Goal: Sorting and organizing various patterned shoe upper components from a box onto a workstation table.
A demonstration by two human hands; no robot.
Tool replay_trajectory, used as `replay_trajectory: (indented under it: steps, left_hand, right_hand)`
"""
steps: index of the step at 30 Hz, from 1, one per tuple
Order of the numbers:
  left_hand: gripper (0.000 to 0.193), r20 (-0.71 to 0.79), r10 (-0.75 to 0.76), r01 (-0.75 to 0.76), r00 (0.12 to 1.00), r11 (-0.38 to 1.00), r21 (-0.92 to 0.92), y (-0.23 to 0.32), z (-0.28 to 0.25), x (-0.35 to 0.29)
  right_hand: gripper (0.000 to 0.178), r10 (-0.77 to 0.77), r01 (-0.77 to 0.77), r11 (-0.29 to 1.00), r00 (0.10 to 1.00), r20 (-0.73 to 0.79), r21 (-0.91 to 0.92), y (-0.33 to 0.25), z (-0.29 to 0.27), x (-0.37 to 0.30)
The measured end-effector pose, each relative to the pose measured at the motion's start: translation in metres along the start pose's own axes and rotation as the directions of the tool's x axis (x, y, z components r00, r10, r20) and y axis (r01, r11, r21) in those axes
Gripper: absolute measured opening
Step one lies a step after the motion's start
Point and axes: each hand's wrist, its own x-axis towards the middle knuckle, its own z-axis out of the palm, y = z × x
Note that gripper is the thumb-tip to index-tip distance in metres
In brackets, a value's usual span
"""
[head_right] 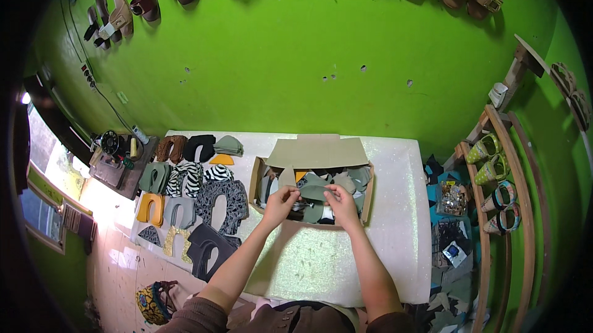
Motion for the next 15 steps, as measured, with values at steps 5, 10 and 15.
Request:
replay_trajectory:
  steps: [5,10,15]
  left_hand:
    - [0.019,-0.047,-0.027,0.032,0.999,0.995,0.092,0.001,-0.014,-0.012]
    - [0.017,-0.103,-0.001,0.010,0.995,0.997,0.080,0.001,-0.039,-0.015]
    - [0.015,-0.207,-0.018,0.032,0.978,0.997,0.066,0.000,-0.081,-0.012]
  right_hand:
    - [0.018,0.013,-0.012,0.999,1.000,0.028,-0.046,0.002,0.011,-0.002]
    - [0.019,-0.042,0.041,0.996,0.999,-0.003,-0.080,0.006,0.046,0.004]
    - [0.003,-0.130,0.128,0.959,0.991,0.009,-0.255,-0.002,0.093,0.017]
